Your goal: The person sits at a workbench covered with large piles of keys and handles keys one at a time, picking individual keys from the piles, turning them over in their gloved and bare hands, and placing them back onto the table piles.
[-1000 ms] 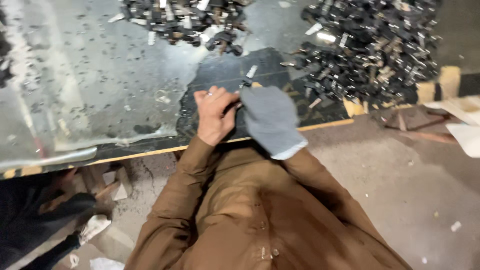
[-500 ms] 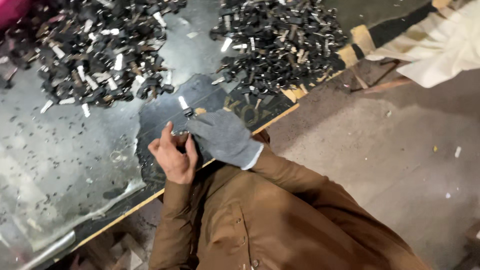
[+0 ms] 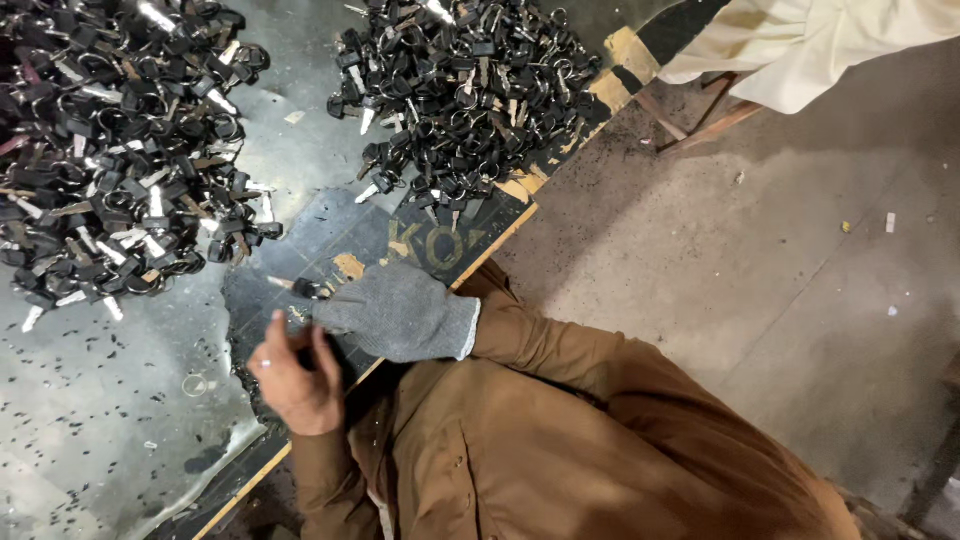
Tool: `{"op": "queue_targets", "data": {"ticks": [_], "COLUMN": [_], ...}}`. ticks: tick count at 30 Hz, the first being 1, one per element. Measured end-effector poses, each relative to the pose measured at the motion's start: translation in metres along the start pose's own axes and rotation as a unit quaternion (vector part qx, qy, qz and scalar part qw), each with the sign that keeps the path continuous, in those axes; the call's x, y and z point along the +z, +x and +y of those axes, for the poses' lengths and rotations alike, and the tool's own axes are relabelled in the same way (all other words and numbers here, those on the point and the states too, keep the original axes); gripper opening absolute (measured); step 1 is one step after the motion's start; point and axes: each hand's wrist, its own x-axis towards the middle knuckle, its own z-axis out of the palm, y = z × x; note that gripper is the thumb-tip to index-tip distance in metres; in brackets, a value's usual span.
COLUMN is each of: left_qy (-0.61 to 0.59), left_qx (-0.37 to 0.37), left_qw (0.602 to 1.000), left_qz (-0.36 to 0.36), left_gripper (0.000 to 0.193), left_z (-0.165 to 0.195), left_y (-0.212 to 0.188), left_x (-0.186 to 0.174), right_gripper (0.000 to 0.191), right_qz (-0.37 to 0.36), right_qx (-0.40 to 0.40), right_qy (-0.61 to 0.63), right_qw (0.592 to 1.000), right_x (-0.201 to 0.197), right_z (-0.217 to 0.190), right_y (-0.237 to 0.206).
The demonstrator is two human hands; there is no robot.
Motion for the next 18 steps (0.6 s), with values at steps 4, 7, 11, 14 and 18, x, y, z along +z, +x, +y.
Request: {"op": "queue_targets", "data": {"ticks": [4,7,11,14,18], "left_qy": [-0.078,-0.074,-0.082,-0.31,-0.403], "left_qx": [0.046,0.042,0.052,-0.035,-0.074], "left_qw": [0.996,0.996,0.994,0.949,0.912], "left_qz": [0.003,-0.011,-0.059,-0.046,-0.012], "left_gripper": [0.059,0.057,0.051,0.045,0.023], "left_z": [0.014,0.021,0.027,0.04,0.053], "left_y": [-0.001,0.008,0.018,0.015,0.006], "left_x": [-0.002,-0.018,-0.045,-0.042,-0.025], "right_gripper": [0.03,0.031,0.056,0.065,0.058], "right_qz": [0.045,-0.031,-0.028,-0.038,0.004], "right_qx": [0.012,-0.003,0.037,0.026,0.152], "right_qy": [-0.036,0.096,0.281,0.243,0.247], "right_qw": [0.998,0.995,0.958,0.969,0.957], "right_x": [0.008,-0.006,-0.023,-0.015,0.0], "right_z": [-0.006,0.011,0.021,0.009,-0.006], "right_y": [0.004,0.014,0.008,-0.003,-0.009]}}
